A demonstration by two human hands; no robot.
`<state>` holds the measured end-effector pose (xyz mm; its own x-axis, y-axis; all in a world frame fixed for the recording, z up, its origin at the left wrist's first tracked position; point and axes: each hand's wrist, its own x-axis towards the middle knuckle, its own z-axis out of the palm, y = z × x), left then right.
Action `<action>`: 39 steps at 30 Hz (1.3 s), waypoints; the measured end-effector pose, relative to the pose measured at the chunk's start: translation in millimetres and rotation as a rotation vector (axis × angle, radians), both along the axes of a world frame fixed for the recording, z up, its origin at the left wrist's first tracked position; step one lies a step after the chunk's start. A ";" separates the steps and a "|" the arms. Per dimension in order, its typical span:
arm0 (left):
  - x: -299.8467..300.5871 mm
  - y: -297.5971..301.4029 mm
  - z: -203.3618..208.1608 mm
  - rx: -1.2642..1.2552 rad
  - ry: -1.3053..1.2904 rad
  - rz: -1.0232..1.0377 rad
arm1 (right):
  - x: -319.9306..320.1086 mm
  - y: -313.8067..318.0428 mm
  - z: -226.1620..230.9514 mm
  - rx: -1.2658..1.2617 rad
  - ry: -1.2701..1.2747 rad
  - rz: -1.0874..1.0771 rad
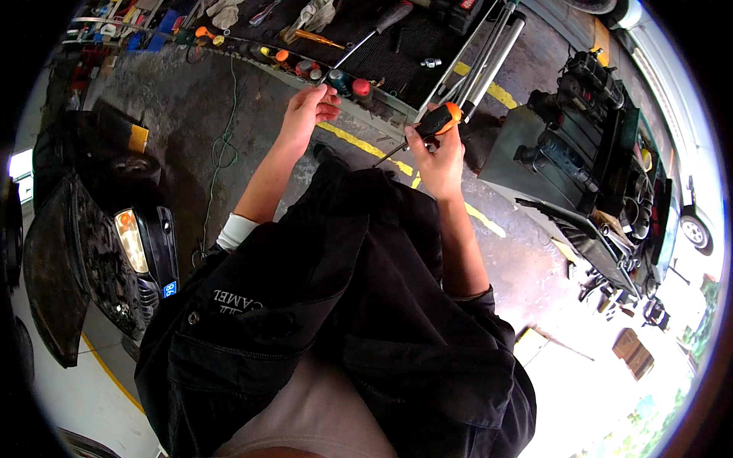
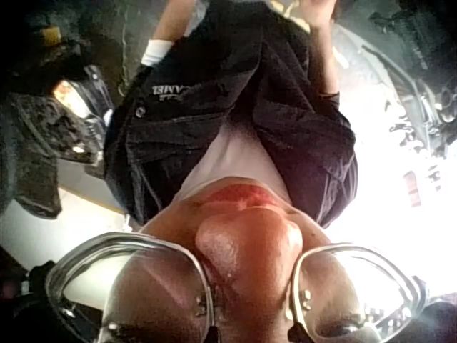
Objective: The person picks up and places down various hand tools on a workbench, including screwdrivers and wrenches. They handle each tool individually, rotating and inspecting them before returning them to the bench.
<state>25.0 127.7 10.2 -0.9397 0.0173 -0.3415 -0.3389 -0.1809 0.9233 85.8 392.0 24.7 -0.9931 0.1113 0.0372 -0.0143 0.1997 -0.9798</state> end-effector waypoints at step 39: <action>19.4 58.3 -134.1 0.028 -0.186 -0.251 | -60.3 -39.7 51.5 0.472 0.035 0.206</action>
<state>44.4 186.0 -123.9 -0.8264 0.2531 -0.5029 -0.5385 -0.0948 0.8372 25.5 352.3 76.2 -0.9899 -0.1233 0.0698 -0.1310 0.6095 -0.7819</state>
